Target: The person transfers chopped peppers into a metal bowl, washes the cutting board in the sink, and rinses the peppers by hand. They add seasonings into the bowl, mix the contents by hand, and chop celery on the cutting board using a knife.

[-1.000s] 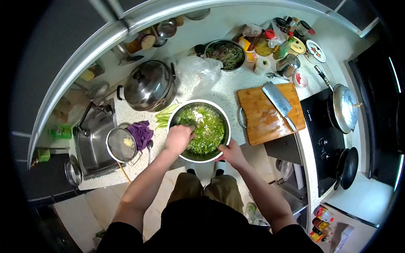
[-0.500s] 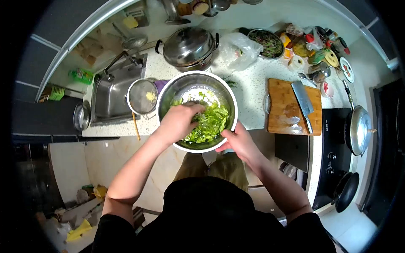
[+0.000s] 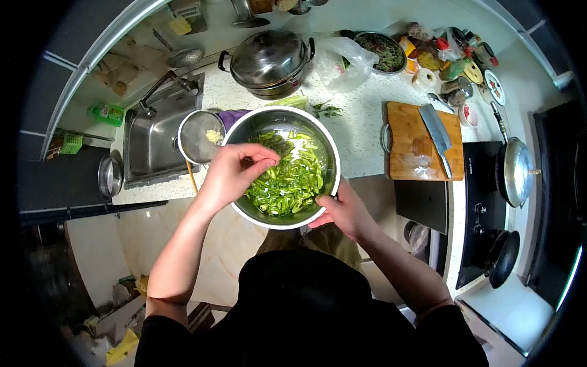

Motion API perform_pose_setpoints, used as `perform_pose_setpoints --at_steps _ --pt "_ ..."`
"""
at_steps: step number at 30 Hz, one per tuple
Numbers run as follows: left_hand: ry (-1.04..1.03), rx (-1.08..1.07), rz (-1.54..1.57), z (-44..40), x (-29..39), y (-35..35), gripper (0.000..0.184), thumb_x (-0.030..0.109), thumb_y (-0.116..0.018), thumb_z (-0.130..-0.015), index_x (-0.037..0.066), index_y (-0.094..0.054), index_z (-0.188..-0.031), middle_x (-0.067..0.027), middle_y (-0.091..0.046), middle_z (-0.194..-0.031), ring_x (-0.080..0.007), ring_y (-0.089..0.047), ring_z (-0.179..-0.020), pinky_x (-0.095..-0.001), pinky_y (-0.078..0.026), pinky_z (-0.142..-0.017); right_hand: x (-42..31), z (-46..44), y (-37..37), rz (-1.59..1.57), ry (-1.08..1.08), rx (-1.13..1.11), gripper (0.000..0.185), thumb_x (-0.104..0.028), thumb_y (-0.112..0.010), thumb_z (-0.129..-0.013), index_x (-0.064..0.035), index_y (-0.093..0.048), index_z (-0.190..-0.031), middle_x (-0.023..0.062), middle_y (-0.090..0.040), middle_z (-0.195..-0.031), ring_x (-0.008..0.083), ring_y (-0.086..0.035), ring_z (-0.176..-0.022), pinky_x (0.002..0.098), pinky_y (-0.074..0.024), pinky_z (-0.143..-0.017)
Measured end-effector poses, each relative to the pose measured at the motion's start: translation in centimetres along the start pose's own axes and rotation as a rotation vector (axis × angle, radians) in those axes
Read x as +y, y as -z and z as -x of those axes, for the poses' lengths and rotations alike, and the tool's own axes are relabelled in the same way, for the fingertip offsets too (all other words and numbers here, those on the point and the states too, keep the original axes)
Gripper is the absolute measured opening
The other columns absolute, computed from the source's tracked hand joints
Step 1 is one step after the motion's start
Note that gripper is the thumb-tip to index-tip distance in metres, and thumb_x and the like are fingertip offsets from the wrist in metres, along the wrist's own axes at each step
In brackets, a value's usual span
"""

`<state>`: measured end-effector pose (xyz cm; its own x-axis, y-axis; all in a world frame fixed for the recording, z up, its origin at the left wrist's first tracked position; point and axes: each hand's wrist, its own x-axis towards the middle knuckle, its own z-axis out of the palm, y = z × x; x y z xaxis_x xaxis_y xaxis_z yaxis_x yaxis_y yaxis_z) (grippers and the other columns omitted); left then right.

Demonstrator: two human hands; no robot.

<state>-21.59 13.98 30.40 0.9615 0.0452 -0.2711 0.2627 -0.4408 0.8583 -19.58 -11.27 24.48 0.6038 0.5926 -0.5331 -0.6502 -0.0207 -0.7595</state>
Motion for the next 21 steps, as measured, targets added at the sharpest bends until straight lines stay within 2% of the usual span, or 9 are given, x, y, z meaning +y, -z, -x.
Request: perform_pose_setpoints --at_steps 1,3,4,5,7,12,13,17,21 --pt "-0.006 -0.008 0.004 -0.2 0.1 -0.4 0.013 0.006 -0.072 -0.089 0.006 -0.077 -0.102 -0.0056 -0.074 -0.100 -0.0131 -0.067 -0.092 -0.0286 -0.054 -0.082 -0.2 0.2 -0.1 0.008 -0.003 0.021 0.058 0.002 -0.046 -0.095 -0.0046 -0.027 -0.150 0.0182 -0.053 -0.133 0.0296 -0.068 -0.104 0.0417 -0.0665 -0.072" --pt "-0.585 0.085 -0.658 -0.3 0.4 -1.7 0.029 0.017 -0.077 -0.085 0.007 -0.075 -0.112 -0.0096 -0.073 -0.111 -0.0256 -0.064 -0.110 -0.0387 -0.053 -0.096 -0.3 0.3 -0.1 0.008 -0.008 0.038 0.059 0.002 -0.046 -0.095 -0.0040 -0.026 -0.149 0.0184 -0.053 -0.133 0.0296 -0.068 -0.104 0.0418 -0.0667 -0.072" --pt "-0.557 0.029 -0.711 -0.1 1.1 -2.7 0.047 0.027 -0.080 -0.079 0.012 -0.071 -0.122 -0.0095 -0.066 -0.129 -0.0338 -0.054 -0.124 -0.0455 -0.049 -0.104 -0.3 0.2 -0.1 0.002 0.008 0.046 0.059 0.002 -0.046 -0.095 -0.0039 -0.026 -0.149 0.0183 -0.054 -0.132 0.0296 -0.068 -0.104 0.0417 -0.0667 -0.072" --pt "-0.558 -0.041 -0.789 -0.2 0.9 -3.8 0.058 0.030 -0.080 -0.078 0.015 -0.064 -0.132 -0.0083 -0.055 -0.142 -0.0326 -0.049 -0.129 -0.0442 -0.049 -0.104 -0.2 0.1 0.0 -0.005 0.024 0.053 0.059 0.002 -0.046 -0.094 -0.0038 -0.026 -0.149 0.0182 -0.054 -0.132 0.0295 -0.068 -0.104 0.0416 -0.0667 -0.071" --pt "-0.572 -0.174 -0.760 -0.9 0.3 -5.8 0.062 0.028 -0.080 -0.078 0.015 -0.061 -0.135 -0.0077 -0.053 -0.142 -0.0308 -0.046 -0.132 -0.0436 -0.052 -0.101 0.0 0.1 0.4 -0.014 0.026 0.067 0.059 0.002 -0.046 -0.094 -0.0040 -0.026 -0.150 0.0180 -0.054 -0.132 0.0295 -0.068 -0.104 0.0414 -0.0667 -0.072" --pt "-0.529 -0.125 -0.875 -4.6 -0.6 -6.5 0.029 0.012 -0.079 -0.073 0.007 -0.069 -0.100 -0.0069 -0.066 -0.104 -0.0265 -0.067 -0.098 -0.0395 -0.057 -0.081 0.3 0.4 1.9 -0.033 -0.009 0.074 0.060 0.002 -0.045 -0.095 -0.0046 -0.026 -0.151 0.0176 -0.052 -0.134 0.0295 -0.067 -0.106 0.0409 -0.0665 -0.072" --pt "-0.455 -0.125 -0.907 -5.1 -0.8 -6.2 0.026 0.010 -0.077 -0.074 0.007 -0.070 -0.099 -0.0075 -0.067 -0.100 -0.0279 -0.066 -0.101 -0.0403 -0.056 -0.082 0.4 0.4 2.2 -0.041 0.005 0.081 0.059 0.002 -0.045 -0.095 -0.0046 -0.025 -0.151 0.0179 -0.052 -0.135 0.0295 -0.067 -0.106 0.0409 -0.0664 -0.072" --pt "-0.454 -0.040 -0.666 -5.1 1.0 -5.1 0.028 -0.004 -0.071 -0.074 0.003 -0.073 -0.100 -0.0124 -0.072 -0.107 -0.0338 -0.066 -0.104 -0.0409 -0.053 -0.091 0.0 0.8 3.3 -0.077 0.050 0.111 0.059 0.001 -0.045 -0.095 -0.0046 -0.026 -0.151 0.0186 -0.053 -0.133 0.0297 -0.069 -0.104 0.0403 -0.0661 -0.072" --pt "-0.342 -0.089 -0.525 -5.4 1.7 -4.8 0.026 -0.004 -0.070 -0.072 0.004 -0.074 -0.096 -0.0132 -0.072 -0.106 -0.0328 -0.066 -0.104 -0.0394 -0.053 -0.093 -0.4 1.2 4.4 -0.101 0.014 0.111 0.057 0.000 -0.045 -0.096 -0.0044 -0.027 -0.150 0.0185 -0.055 -0.132 0.0299 -0.070 -0.100 0.0398 -0.0660 -0.072"
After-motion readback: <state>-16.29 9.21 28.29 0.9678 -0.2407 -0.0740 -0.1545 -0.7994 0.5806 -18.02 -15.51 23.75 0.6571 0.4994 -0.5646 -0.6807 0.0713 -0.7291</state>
